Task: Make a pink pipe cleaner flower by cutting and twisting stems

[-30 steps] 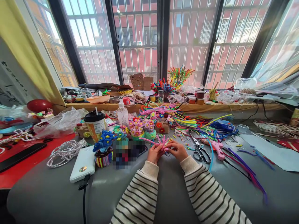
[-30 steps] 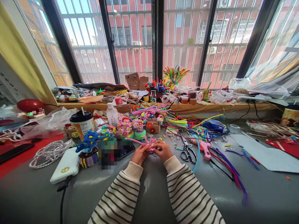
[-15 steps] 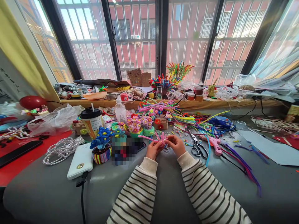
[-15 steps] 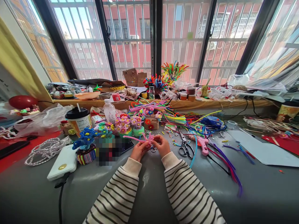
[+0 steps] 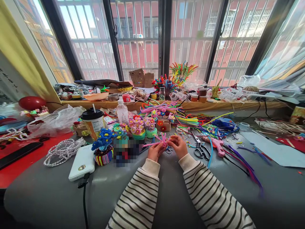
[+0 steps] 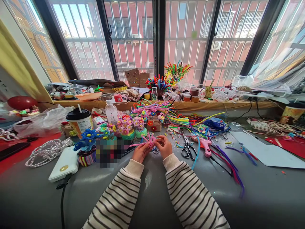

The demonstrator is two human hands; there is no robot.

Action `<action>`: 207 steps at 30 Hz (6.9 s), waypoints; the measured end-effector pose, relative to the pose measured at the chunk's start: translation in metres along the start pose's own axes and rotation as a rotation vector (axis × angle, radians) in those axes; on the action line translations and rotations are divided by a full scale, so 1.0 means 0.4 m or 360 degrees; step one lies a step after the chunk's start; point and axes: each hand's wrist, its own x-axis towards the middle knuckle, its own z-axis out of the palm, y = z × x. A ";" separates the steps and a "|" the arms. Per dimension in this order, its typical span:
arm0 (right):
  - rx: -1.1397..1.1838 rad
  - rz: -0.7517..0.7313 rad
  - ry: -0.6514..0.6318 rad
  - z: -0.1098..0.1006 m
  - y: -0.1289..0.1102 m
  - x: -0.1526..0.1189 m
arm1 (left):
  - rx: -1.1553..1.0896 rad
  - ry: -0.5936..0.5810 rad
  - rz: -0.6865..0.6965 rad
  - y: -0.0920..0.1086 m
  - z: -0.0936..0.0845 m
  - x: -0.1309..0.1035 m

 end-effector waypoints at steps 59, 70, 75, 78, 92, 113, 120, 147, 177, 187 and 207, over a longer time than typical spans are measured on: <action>-0.1310 -0.0829 -0.0261 -0.004 -0.011 -0.021 | 0.0217 0.0012 0.0052 0.002 0.000 0.004; -0.1469 -0.0824 -0.0093 0.003 -0.016 -0.028 | 0.0130 0.0060 -0.0007 0.013 -0.002 -0.002; -0.1847 -0.1149 -0.0181 0.007 -0.018 -0.025 | 0.0145 0.0066 -0.0012 0.013 0.002 -0.007; -0.1983 -0.1308 -0.0150 0.006 -0.017 -0.023 | 0.0159 0.0098 0.0027 0.008 0.001 -0.004; -0.1736 -0.0744 0.0006 0.032 -0.029 -0.046 | 0.1398 0.0322 0.1129 -0.009 0.008 -0.016; 0.0467 0.0685 -0.0118 0.025 -0.025 0.004 | 0.0883 0.0176 0.0896 -0.004 0.015 0.006; 0.0393 0.0607 -0.0237 0.018 -0.024 0.001 | 0.0533 0.0120 0.0730 -0.003 0.017 0.003; -0.0293 -0.0051 -0.0092 -0.001 -0.033 -0.005 | 0.0563 -0.0177 0.0440 0.000 0.010 0.004; -0.0338 0.0232 -0.0116 -0.030 -0.038 0.015 | 0.0610 -0.0279 0.0285 -0.006 0.007 0.009; -0.0828 -0.0157 0.0135 -0.039 -0.038 0.013 | 0.0199 -0.0013 0.0470 0.007 0.000 0.019; 0.0265 0.0247 -0.0242 -0.003 -0.013 0.011 | 0.0248 -0.0067 0.0255 0.009 0.004 0.008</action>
